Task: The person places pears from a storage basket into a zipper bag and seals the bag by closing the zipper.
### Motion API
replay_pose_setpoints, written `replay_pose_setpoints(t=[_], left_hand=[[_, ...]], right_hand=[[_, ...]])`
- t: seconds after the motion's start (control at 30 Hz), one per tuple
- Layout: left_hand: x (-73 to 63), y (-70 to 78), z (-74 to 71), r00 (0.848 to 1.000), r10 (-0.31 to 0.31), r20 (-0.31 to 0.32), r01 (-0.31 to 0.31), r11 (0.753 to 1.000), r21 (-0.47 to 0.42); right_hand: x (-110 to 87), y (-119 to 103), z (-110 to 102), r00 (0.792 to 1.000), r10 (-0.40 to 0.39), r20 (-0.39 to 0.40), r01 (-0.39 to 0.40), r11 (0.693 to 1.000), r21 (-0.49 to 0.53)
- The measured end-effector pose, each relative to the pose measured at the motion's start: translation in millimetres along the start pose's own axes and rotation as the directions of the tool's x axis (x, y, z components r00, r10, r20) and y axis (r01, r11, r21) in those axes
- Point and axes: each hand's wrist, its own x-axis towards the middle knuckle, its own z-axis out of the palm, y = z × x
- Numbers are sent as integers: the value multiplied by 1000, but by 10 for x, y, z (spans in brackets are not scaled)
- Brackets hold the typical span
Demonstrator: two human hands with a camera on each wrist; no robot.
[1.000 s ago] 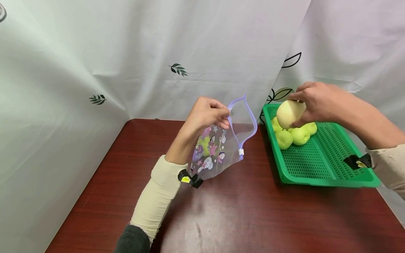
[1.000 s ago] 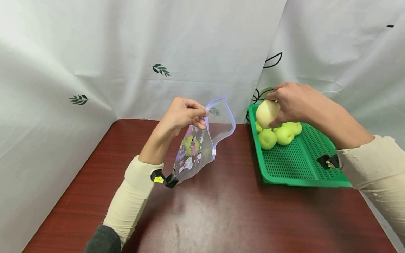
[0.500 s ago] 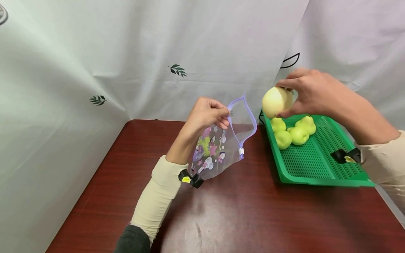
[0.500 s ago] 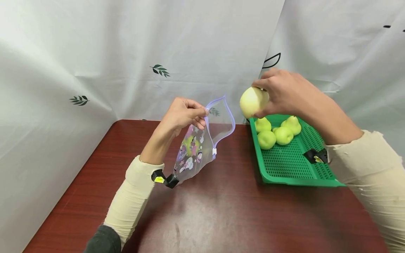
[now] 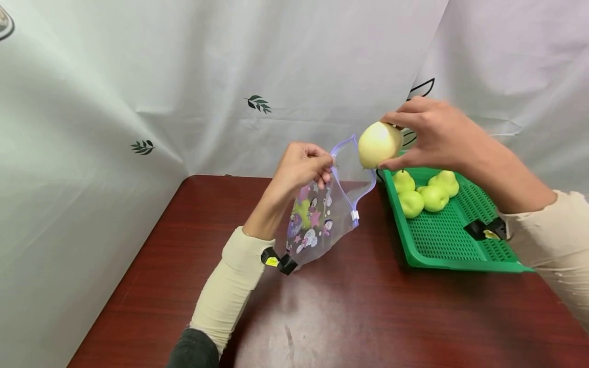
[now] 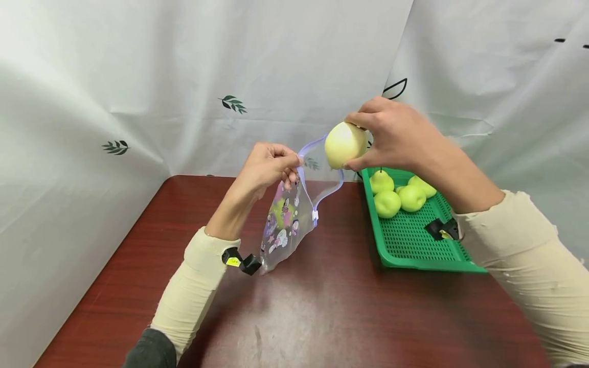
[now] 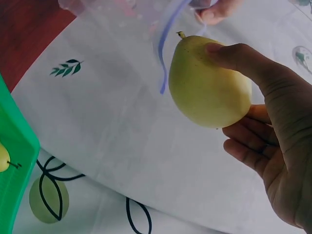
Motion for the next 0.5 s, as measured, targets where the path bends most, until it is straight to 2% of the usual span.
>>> replay_pose_setpoints(t=[0.3,0.5], left_hand=[[18,-20,36,1000,22,11,-21,998,-53],[19,-31,46,999,36,25,-35,999,-28]], right_hand=[[44,-99,79,999,7,36,-8,1000,28],[69,-160,131,996,19,84,-23,998,50]])
